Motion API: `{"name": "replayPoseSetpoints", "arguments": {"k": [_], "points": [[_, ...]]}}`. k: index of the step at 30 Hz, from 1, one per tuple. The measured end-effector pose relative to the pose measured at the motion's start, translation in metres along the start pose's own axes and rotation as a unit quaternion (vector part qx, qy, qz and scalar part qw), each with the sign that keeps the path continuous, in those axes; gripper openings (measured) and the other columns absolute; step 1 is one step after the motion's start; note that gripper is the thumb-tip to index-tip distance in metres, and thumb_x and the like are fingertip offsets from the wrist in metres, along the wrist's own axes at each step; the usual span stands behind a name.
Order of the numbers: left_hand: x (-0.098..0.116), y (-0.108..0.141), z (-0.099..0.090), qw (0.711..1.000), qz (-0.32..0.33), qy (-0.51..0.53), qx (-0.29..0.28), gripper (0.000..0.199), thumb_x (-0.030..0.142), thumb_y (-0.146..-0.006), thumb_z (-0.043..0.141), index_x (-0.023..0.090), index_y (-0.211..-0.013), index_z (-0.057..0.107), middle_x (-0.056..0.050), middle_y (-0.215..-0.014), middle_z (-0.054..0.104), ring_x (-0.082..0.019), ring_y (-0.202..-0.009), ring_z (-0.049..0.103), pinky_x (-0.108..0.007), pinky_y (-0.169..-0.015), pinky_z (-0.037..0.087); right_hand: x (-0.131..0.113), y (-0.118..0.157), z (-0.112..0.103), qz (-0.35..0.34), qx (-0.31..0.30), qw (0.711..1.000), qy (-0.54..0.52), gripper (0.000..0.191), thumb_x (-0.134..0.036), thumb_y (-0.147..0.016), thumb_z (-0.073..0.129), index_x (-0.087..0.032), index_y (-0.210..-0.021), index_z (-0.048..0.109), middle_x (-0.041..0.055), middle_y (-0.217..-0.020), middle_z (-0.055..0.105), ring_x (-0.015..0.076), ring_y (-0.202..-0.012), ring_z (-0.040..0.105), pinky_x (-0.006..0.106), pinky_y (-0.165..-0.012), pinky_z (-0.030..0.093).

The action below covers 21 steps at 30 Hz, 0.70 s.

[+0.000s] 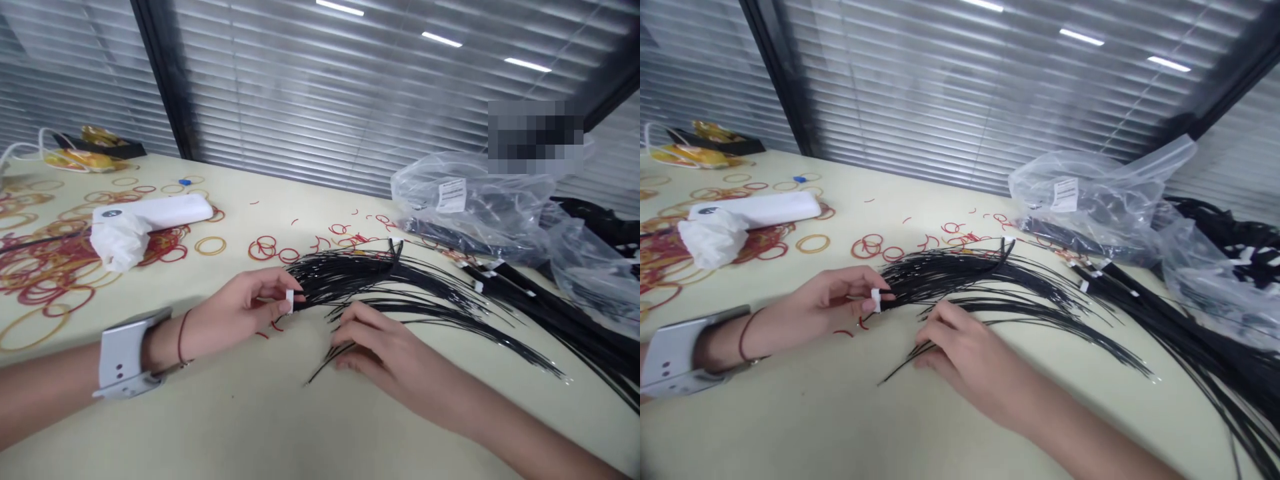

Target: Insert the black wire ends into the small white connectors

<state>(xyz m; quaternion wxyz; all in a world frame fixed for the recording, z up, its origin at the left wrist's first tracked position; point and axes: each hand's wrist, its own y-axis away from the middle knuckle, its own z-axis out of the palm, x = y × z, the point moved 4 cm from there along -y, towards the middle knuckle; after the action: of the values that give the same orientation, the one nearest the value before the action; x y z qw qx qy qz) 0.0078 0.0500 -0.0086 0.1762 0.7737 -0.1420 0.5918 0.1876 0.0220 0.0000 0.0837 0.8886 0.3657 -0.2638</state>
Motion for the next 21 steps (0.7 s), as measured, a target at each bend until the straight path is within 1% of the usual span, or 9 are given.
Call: {"name": "replayPoseSetpoints", "arguments": {"k": [2, 5, 9, 12, 15, 18, 21], "points": [[-0.001, 0.000, 0.000, 1.000, -0.005, 0.011, -0.001, 0.017, 0.027, -0.077, 0.052, 0.016, -0.090, 0.051, -0.004, -0.083, 0.057, -0.010, -0.066, 0.052, -0.017, -0.052, 0.046, -0.001, -0.001, -0.003, 0.000, 0.000, 1.000, 0.009, 0.013, -0.023, -0.085, 0.041, -0.020, -0.079, 0.052, 0.0003, -0.085, 0.045, 0.0091, -0.082, 0.047, 0.023, -0.075, 0.040], [-0.003, -0.001, -0.001, 1.000, -0.015, 0.017, 0.001, 0.019, 0.028, -0.076, 0.053, 0.018, -0.092, 0.051, -0.004, -0.085, 0.057, -0.011, -0.068, 0.054, -0.019, -0.053, 0.049, -0.003, 0.000, -0.004, -0.006, 0.007, 0.999, 0.032, 0.013, -0.019, -0.085, 0.040, -0.018, -0.078, 0.050, 0.0020, -0.086, 0.045, 0.0108, -0.086, 0.045, 0.025, -0.077, 0.039], [-0.002, -0.001, 0.000, 1.000, -0.011, 0.016, -0.002, 0.020, 0.028, -0.076, 0.054, 0.017, -0.092, 0.050, -0.005, -0.084, 0.056, -0.011, -0.066, 0.053, -0.019, -0.050, 0.049, -0.004, 0.002, 0.001, -0.023, 0.012, 0.995, 0.097, 0.011, -0.009, -0.081, 0.040, -0.016, -0.076, 0.047, 0.0043, -0.087, 0.044, 0.0138, -0.086, 0.042, 0.029, -0.077, 0.038], [-0.001, -0.001, 0.000, 1.000, -0.012, 0.018, 0.000, 0.020, 0.028, -0.076, 0.053, 0.017, -0.092, 0.050, -0.005, -0.083, 0.055, -0.010, -0.065, 0.052, -0.018, -0.050, 0.050, -0.002, 0.003, 0.004, -0.039, 0.045, 0.990, 0.129, 0.017, 0.000, -0.075, 0.037, -0.016, -0.075, 0.043, 0.0050, -0.086, 0.044, 0.0142, -0.083, 0.041, 0.029, -0.072, 0.037], [0.000, 0.000, 0.000, 1.000, -0.018, 0.013, -0.003, 0.019, 0.027, -0.076, 0.053, 0.017, -0.092, 0.050, -0.004, -0.082, 0.055, -0.010, -0.064, 0.052, -0.017, -0.051, 0.049, 0.002, 0.002, 0.004, -0.025, 0.078, 0.992, 0.097, 0.020, 0.003, -0.072, 0.034, -0.016, -0.078, 0.040, 0.0042, -0.085, 0.045, 0.0121, -0.077, 0.041, 0.025, -0.067, 0.037], [0.001, 0.001, 0.001, 1.000, -0.022, 0.002, -0.010, 0.017, 0.026, -0.076, 0.053, 0.018, -0.091, 0.051, -0.004, -0.080, 0.056, -0.010, -0.066, 0.053, -0.016, -0.051, 0.048, 0.007, -0.003, 0.003, 0.006, 0.100, 0.994, 0.033, 0.014, -0.004, -0.078, 0.034, -0.017, -0.079, 0.039, 0.0018, -0.079, 0.047, 0.0100, -0.070, 0.042, 0.023, -0.061, 0.036], [0.002, 0.001, 0.002, 0.999, -0.030, 0.001, -0.014, 0.018, 0.027, -0.075, 0.055, 0.018, -0.091, 0.052, -0.004, -0.084, 0.058, -0.011, -0.067, 0.054, -0.017, -0.052, 0.047, 0.010, -0.007, 0.002, 0.013, 0.130, 0.991, 0.000, 0.012, -0.011, -0.083, 0.035, -0.017, -0.079, 0.044, 0.0014, -0.079, 0.048, 0.0102, -0.073, 0.045, 0.024, -0.064, 0.037]]}}
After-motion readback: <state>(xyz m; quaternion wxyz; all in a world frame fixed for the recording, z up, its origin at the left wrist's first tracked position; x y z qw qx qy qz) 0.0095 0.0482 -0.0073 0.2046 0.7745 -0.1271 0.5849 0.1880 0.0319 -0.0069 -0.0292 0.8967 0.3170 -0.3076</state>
